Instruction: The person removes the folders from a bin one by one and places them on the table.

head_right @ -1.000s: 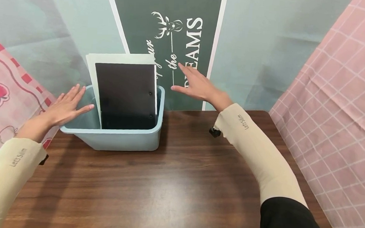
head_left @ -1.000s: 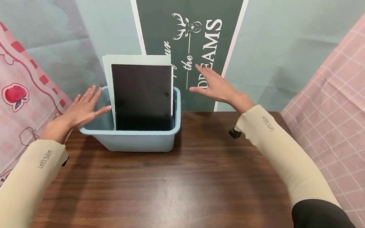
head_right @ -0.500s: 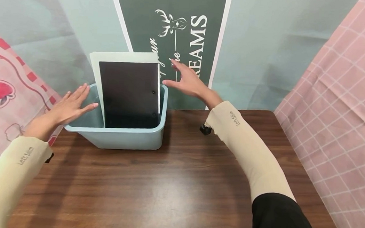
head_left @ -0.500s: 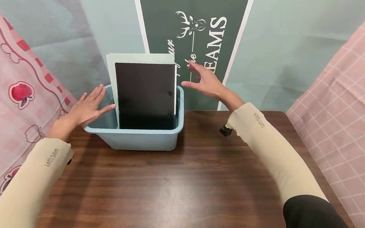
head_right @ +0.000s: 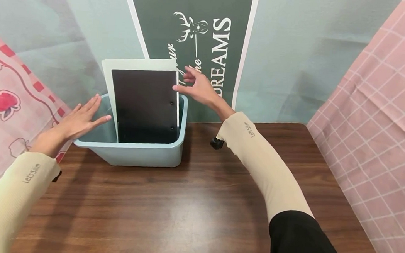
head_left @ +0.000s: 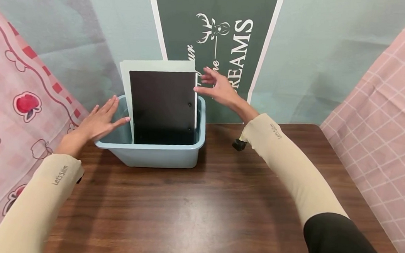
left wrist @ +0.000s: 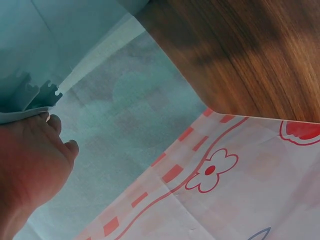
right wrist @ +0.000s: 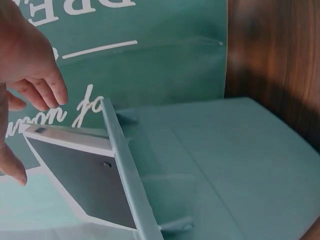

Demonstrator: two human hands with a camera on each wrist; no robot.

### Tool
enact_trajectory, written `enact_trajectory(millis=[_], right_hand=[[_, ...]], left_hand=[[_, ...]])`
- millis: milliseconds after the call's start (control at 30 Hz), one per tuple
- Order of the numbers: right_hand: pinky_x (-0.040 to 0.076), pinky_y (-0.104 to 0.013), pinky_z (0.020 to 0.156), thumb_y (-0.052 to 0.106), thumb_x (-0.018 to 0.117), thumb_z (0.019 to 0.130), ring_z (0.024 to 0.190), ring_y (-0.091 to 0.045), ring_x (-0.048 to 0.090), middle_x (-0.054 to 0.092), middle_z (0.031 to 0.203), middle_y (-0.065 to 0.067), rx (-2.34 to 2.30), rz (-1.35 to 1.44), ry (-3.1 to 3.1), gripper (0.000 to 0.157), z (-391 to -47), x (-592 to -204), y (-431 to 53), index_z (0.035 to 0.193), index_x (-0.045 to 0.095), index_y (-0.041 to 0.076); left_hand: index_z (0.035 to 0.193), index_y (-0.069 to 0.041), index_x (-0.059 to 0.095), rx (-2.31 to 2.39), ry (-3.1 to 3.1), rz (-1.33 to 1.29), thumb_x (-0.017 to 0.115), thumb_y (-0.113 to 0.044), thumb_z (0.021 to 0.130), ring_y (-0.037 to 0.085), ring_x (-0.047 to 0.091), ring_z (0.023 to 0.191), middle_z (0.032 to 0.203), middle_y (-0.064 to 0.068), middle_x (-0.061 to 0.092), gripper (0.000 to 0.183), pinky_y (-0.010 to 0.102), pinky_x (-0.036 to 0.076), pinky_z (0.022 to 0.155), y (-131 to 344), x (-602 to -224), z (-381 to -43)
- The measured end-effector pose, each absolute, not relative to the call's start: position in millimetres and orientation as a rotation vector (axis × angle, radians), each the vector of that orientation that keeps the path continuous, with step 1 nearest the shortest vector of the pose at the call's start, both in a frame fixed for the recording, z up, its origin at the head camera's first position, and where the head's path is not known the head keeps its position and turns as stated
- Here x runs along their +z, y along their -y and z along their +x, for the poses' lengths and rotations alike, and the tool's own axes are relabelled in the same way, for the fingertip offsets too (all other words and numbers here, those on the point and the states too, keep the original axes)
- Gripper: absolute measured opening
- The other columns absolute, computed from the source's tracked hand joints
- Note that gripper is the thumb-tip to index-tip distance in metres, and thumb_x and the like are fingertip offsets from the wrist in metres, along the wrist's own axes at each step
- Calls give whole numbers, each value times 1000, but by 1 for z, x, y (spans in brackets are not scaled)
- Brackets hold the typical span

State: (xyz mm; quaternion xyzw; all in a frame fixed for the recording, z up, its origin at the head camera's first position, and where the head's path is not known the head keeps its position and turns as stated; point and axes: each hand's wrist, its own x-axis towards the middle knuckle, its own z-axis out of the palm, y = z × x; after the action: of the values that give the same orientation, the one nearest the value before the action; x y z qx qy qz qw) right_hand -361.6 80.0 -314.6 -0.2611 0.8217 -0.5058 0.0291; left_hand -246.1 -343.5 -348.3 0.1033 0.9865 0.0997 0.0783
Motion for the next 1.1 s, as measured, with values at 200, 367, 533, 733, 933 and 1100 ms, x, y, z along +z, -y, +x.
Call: enact_trajectory(millis=[200,367,533,733,933,1100], right_hand=[[47,-41,115,28,83,93,140,-25,57,59,151,-14,-1624,-765,-2497,87,-361,-321,-69,164,38,7],[50,-41,111,22,83,93,133,-27,61,61,146,-17,-1698,-754,-2474,82,-362,-326,-62,162,42,6],[53,-36,103,17,84,92,124,-27,64,63,135,-18,-1759,-747,-2457,79,-362,-329,-57,160,46,6],[53,-32,95,14,85,91,116,-26,64,62,126,-16,-1811,-697,-2451,76,-360,-329,-52,157,49,6],[57,-34,100,10,84,90,122,-29,69,65,136,-18,-1909,-627,-2349,72,-358,-328,-48,155,52,5],[55,-38,107,13,86,90,123,-30,71,68,137,-19,-1890,-630,-2319,70,-353,-329,-44,151,54,2]], left_hand=[[167,-5,-13,312,-2954,307,36,-68,107,42,-3,163,176,19,-14,100,66,-6,127,343,-349,-245],[167,-4,-13,310,-2959,311,36,-68,107,43,-2,163,176,19,-14,100,67,-3,127,343,-349,-245],[167,-5,-14,321,-2955,308,35,-68,107,44,-1,162,175,18,-15,100,67,-4,127,343,-349,-245],[167,-5,-14,331,-2948,300,35,-68,108,44,0,162,175,17,-16,99,67,-4,127,344,-348,-244],[166,-5,-14,351,-2947,298,35,-68,108,44,0,162,175,16,-17,99,67,-3,127,344,-349,-245],[166,-4,-13,364,-2945,301,35,-67,108,45,-1,162,175,16,-18,99,67,-3,127,345,-351,-245]])
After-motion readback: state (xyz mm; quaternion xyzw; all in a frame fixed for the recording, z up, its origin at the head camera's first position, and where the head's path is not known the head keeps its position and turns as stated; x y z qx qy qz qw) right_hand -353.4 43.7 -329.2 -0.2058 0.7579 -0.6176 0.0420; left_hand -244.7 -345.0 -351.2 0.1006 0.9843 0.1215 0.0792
